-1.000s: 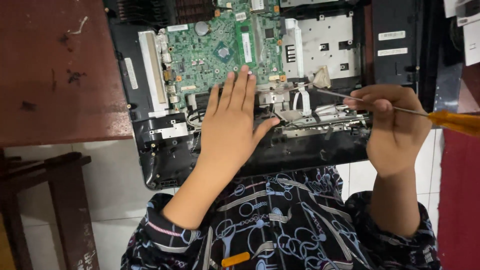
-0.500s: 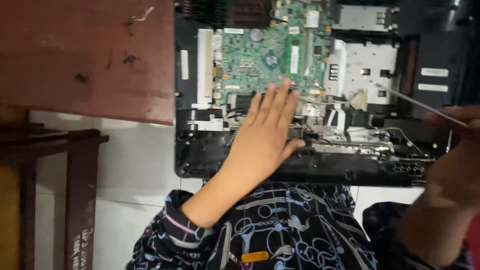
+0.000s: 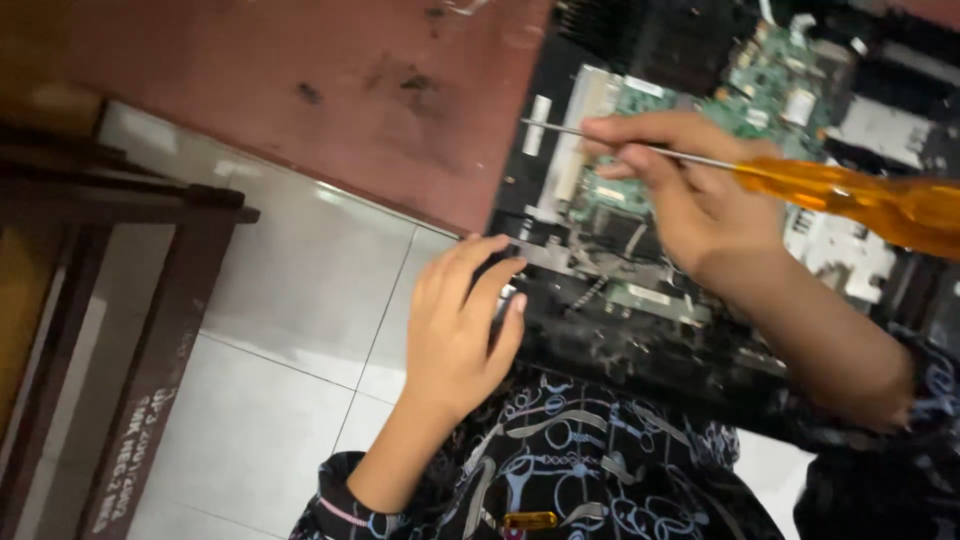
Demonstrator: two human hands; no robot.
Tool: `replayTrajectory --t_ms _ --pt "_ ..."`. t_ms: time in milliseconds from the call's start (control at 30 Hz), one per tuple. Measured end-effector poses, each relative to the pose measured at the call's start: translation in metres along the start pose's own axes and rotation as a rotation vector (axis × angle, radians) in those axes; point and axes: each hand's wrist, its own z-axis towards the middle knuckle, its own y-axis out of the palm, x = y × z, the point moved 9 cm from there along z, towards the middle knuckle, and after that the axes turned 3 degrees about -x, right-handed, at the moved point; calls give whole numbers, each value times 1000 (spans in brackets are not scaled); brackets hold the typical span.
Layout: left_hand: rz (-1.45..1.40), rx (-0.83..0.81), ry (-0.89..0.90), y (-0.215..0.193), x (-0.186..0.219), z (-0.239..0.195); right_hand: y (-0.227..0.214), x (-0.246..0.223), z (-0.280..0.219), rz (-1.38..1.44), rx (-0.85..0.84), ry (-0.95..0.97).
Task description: The person uses a screwdriver to remove screws from a disassembled electronic device on a table. They remove a metal bracket and continue unscrewing components from the circuit board area.
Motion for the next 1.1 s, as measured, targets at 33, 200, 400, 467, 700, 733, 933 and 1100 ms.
replayTrajectory --t_ms 33,200,400,467,700,733,933,1100 --pt "-44 -1 -61 2 -11 -4 10 5 16 -93 9 130" --pt "-190 -58 -38 28 -26 -11 80 -4 68 110 -87 -56" --pt "-288 -50 30 20 -23 -11 128 -1 107 -66 -64 -101" --pt "-312 -77 21 23 -25 -11 137 0 113 -94 -67 -158" --pt "-315 -70 -18 27 -32 -15 148 14 121 1 -54 -77" --pt "-317 -66 -17 25 -31 -15 150 18 121 111 -37 -42" --pt "-578 -83 -192 27 -48 -19 140 2 121 -96 -39 -205" --pt "-540 -18 -116 26 -43 -18 148 -1 130 119 -53 -74"
